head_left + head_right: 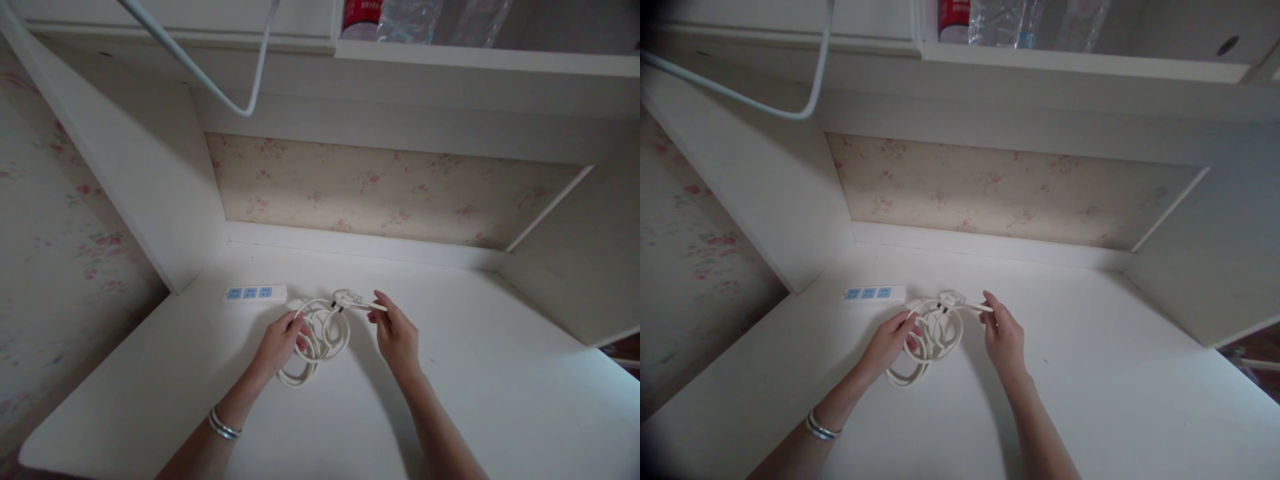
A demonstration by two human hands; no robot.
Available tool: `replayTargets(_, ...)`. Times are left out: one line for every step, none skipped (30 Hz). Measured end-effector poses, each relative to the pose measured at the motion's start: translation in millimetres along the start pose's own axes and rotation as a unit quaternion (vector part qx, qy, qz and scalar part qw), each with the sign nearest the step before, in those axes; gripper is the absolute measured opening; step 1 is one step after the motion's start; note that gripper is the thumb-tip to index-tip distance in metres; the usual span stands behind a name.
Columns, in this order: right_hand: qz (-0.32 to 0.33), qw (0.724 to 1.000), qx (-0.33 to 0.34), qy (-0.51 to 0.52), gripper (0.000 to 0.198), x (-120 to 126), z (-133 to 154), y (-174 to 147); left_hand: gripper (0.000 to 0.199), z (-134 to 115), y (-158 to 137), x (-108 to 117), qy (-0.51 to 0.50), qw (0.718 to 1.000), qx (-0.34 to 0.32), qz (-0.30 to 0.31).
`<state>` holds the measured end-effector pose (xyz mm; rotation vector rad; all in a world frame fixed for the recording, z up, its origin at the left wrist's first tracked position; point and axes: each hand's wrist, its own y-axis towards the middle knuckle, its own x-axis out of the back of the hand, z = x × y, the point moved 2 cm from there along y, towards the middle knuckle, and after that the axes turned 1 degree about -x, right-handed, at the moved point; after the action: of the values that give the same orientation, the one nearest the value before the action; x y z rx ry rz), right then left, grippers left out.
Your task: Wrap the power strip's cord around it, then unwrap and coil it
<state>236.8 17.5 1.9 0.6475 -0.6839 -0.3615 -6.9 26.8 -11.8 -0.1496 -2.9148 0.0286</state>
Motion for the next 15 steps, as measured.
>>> replayTargets(0.007,1.0,0.021,-0.011,0.037,2,1,1,0.035,-1,0,0,-0.021,1.0,0.013,0.0)
replayTargets(0.014,0.999,0.041,-0.019,0.04,3,3,1,0.035,-1,-1,1,-0.046,0.999,0.025,-0.001)
replayTargets(0.021,0.998,0.058,-0.026,0.042,4,5,2,0.036,-2,-1,1,-0.073,0.997,0.037,-0.001)
replayTargets(0.026,0.997,0.069,-0.034,0.044,5,7,3,0.036,-3,-2,2,-0.097,0.994,0.045,-0.003)
replayTargets(0.031,0.996,0.077,-0.041,0.044,6,10,4,0.037,-5,-2,2,-0.116,0.992,0.049,-0.004)
replayTargets(0.037,0.995,0.08,-0.049,0.044,7,12,6,0.037,-6,-3,2,-0.128,0.99,0.05,-0.005)
replayTargets(0.048,0.994,0.082,-0.057,0.044,8,14,8,0.038,-7,-3,2,-0.136,0.989,0.05,-0.006)
replayTargets(0.065,0.992,0.084,-0.066,0.044,9,16,10,0.039,-8,-4,2,-0.143,0.989,0.05,-0.006)
replayTargets(0.085,0.989,0.088,-0.078,0.043,9,19,12,0.039,-8,-4,2,-0.148,0.988,0.048,-0.007)
replayTargets(0.106,0.985,0.094,-0.094,0.043,9,21,14,0.04,-9,-4,1,-0.155,0.987,0.045,-0.008)
replayTargets(0.127,0.98,0.101,-0.115,0.043,9,23,16,0.04,-9,-5,0,-0.161,0.986,0.04,-0.01)
replayTargets(0.146,0.973,0.111,-0.139,0.044,9,26,17,0.04,-9,-5,0,-0.167,0.985,0.034,-0.013)
replayTargets(0.164,0.965,0.122,-0.166,0.046,9,28,19,0.04,-9,-5,-1,-0.172,0.985,0.027,-0.015)
replayTargets(0.18,0.955,0.135,-0.194,0.048,9,32,21,0.04,-10,-6,-1,-0.176,0.984,0.022,-0.017)
replayTargets(0.197,0.943,0.148,-0.222,0.049,9,36,22,0.041,-10,-6,-1,-0.178,0.984,0.019,-0.018)
